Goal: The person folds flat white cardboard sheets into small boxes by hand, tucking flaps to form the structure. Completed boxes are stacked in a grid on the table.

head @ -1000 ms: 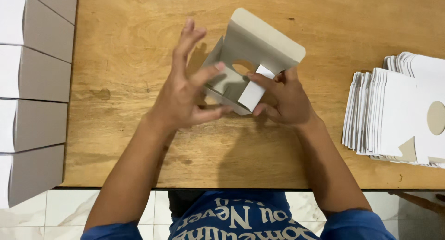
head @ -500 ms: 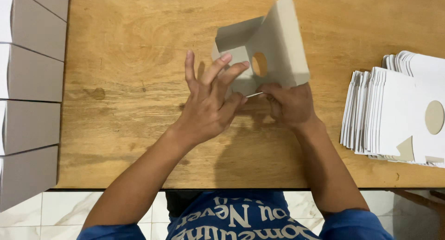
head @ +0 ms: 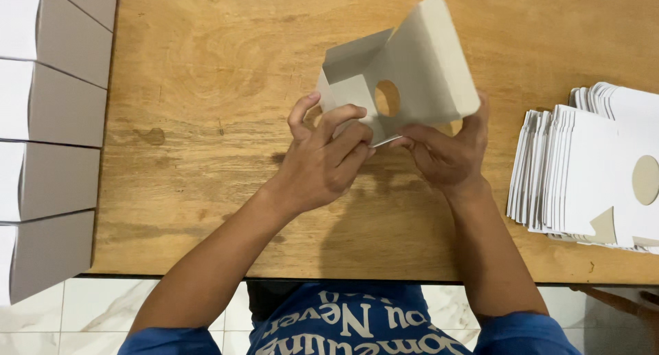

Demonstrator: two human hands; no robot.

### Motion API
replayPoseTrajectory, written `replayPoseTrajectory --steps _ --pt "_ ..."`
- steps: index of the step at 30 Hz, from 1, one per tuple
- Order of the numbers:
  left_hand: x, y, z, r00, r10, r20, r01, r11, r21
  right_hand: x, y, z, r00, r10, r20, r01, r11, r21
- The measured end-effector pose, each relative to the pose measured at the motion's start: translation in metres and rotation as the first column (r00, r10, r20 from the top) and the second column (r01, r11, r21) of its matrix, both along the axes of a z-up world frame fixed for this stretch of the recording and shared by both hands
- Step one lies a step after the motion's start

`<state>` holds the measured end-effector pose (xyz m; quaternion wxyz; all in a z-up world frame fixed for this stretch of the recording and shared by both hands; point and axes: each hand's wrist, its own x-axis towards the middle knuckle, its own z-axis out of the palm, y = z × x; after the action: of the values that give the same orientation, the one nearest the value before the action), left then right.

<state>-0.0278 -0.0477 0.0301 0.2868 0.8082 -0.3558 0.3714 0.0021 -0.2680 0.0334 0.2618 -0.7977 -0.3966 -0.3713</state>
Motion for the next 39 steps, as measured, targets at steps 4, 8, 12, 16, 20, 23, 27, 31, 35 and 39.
replayPoseTrajectory --steps 4,8,12,16,20,23,27,31,35,39 --pt "0.0 0.001 0.002 1.0 -0.011 0.006 0.011 1.0 -0.028 -0.003 0.001 -0.005 0.999 0.023 -0.045 -0.024 1.0 -0.003" --pt "0.001 -0.001 0.004 0.997 -0.077 -0.031 0.074 0.994 -0.08 -0.004 0.01 -0.012 0.996 -0.009 -0.092 0.014 0.999 0.048" --pt "-0.001 -0.001 0.004 0.995 -0.097 0.03 0.101 0.977 -0.189 -0.004 0.01 0.003 0.984 -0.005 -0.178 0.033 0.987 0.157" --pt "0.01 0.014 -0.015 0.993 -0.01 0.118 0.042 0.962 -0.271 -0.001 -0.012 -0.003 0.982 -0.041 -0.183 0.066 0.989 0.13" --pt "0.016 0.026 -0.007 0.996 -0.044 0.071 0.067 0.932 -0.357 0.001 -0.023 -0.013 0.966 0.048 -0.254 0.017 0.969 0.248" --pt "0.014 0.024 0.012 0.973 -0.226 -0.034 0.203 0.923 -0.328 -0.001 -0.023 -0.016 0.944 0.12 -0.307 -0.012 0.944 0.33" --pt "0.012 0.024 0.017 0.944 -0.326 -0.048 0.298 0.907 -0.297 -0.004 -0.02 -0.014 0.898 0.166 -0.407 0.012 0.916 0.4" --pt "0.007 0.017 0.018 0.936 -0.349 -0.04 0.327 0.907 -0.266 -0.006 -0.015 -0.008 0.881 0.166 -0.442 0.033 0.912 0.409" --pt "0.004 0.018 0.018 0.947 -0.317 -0.057 0.301 0.935 -0.187 -0.006 -0.006 0.01 0.816 0.205 -0.541 0.046 0.909 0.414" --pt "0.004 0.019 0.01 0.941 -0.314 -0.123 0.305 0.948 -0.086 -0.006 -0.008 0.014 0.736 0.282 -0.616 0.034 0.892 0.45"
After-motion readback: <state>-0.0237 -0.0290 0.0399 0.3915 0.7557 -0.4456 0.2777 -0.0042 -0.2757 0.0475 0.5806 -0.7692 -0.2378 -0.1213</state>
